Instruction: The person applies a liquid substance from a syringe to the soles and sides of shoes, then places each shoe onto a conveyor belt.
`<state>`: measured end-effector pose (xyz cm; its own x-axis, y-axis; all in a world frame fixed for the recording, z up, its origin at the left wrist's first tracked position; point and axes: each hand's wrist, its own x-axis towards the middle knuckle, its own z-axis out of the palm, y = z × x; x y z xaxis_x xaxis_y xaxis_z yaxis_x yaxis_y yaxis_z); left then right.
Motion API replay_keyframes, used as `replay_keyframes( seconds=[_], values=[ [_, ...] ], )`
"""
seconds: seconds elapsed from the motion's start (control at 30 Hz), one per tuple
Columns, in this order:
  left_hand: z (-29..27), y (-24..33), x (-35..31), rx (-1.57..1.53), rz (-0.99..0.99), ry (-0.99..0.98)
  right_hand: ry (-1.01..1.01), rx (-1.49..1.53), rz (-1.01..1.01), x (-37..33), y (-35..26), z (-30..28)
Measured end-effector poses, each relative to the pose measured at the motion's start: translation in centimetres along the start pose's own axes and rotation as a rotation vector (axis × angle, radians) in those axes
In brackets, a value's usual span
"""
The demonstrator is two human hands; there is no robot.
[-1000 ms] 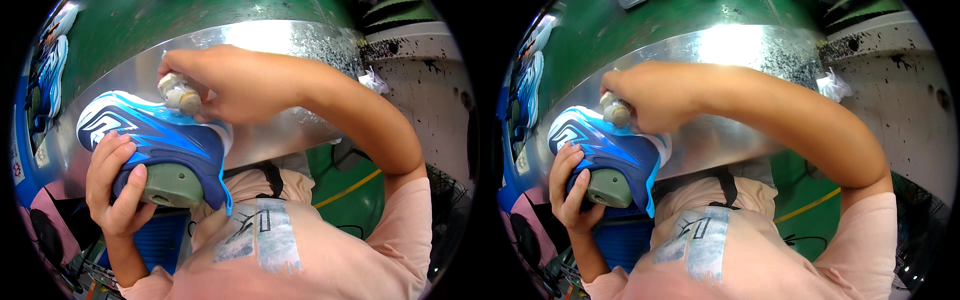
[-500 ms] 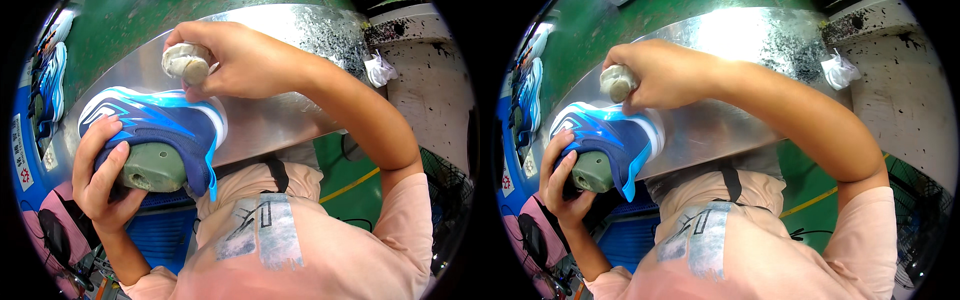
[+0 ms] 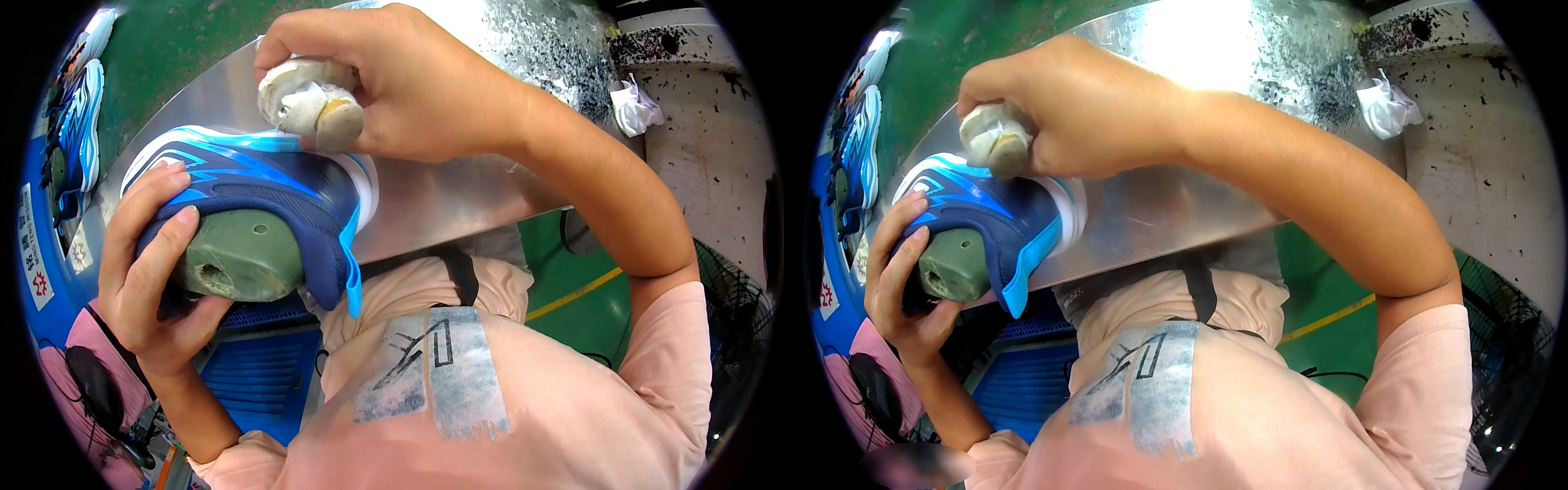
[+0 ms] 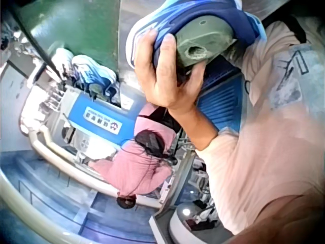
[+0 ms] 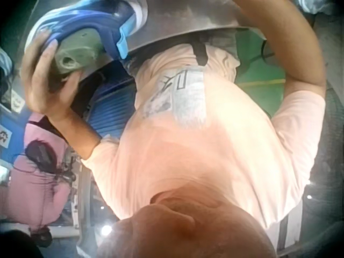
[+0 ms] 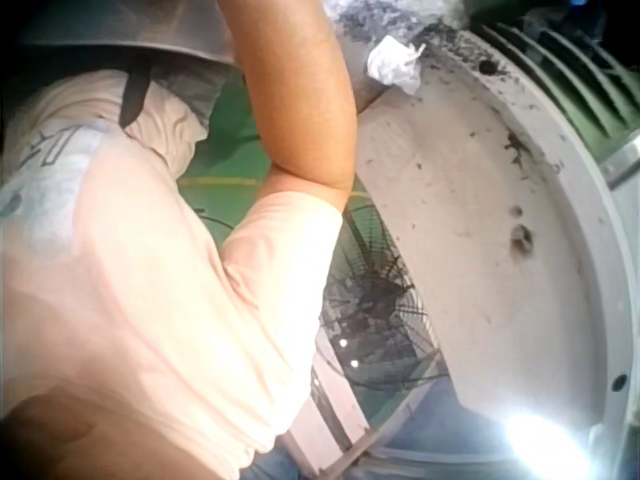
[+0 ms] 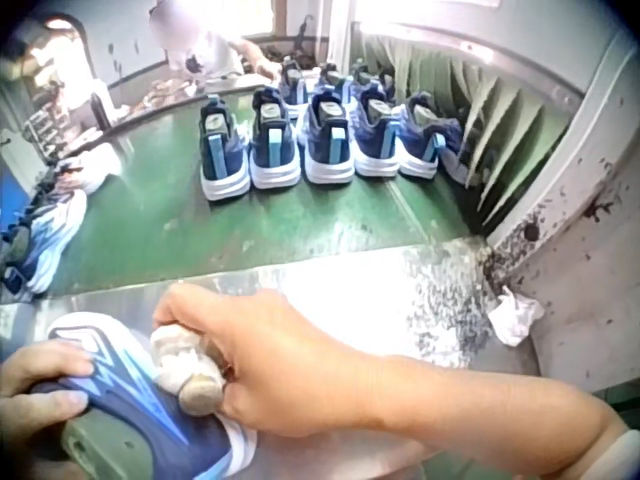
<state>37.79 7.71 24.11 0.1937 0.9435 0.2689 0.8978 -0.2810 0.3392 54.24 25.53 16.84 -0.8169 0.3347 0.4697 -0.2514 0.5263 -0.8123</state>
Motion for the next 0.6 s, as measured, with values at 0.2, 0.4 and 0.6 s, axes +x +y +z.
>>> replay_keyframes(
  seconds=[0.2,0.4,0.6],
  values=[
    [-0.33,-0.28,-0.02,0.022,0.009,-0.008,0.011,0.035,0.018,0.29,-0.13,0.25],
    [-0.19,-0.32,-0.15,0.029,0.009,0.008,0.016,0.025,-0.01,0.15,-0.04,0.45],
    [-0.57,-0.46,-0.5,0.013,0.018,-0.011,0.097,0.057,0.062,-0.17,0.2,0.52]
  ],
)
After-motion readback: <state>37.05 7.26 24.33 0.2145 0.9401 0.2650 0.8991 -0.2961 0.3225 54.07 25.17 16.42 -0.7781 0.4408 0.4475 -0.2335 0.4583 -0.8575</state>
